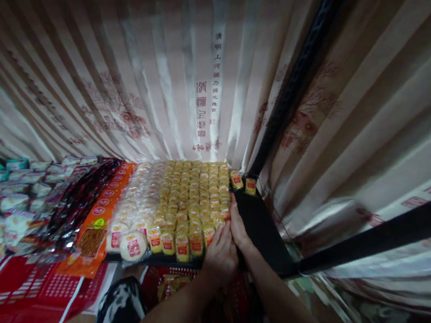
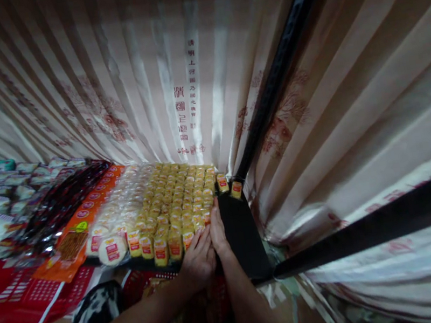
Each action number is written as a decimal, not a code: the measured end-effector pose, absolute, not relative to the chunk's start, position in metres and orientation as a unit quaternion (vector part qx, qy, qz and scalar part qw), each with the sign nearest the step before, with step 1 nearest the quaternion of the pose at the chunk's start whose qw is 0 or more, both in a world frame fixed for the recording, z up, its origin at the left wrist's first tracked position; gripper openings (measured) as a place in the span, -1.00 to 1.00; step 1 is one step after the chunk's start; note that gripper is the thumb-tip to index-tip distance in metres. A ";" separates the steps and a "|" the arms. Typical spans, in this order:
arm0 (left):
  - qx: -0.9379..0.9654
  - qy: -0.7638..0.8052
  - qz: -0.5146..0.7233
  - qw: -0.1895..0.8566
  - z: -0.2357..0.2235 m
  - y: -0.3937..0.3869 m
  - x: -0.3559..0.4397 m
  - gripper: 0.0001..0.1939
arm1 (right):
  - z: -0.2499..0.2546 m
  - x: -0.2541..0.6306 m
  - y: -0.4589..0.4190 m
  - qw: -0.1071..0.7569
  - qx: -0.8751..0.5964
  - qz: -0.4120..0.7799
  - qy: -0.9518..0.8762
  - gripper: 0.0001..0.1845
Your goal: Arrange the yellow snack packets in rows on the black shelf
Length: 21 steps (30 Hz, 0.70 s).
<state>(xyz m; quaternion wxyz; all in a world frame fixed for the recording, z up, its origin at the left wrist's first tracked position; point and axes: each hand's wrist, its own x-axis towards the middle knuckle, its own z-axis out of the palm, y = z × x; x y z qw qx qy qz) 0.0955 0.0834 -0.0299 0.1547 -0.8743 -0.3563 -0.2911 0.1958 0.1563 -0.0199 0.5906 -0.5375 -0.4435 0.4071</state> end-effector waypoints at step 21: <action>-0.621 -0.667 -0.379 0.160 -0.019 0.061 0.010 -0.12 | -0.021 0.192 0.159 0.570 -0.592 0.352 -0.448 -0.20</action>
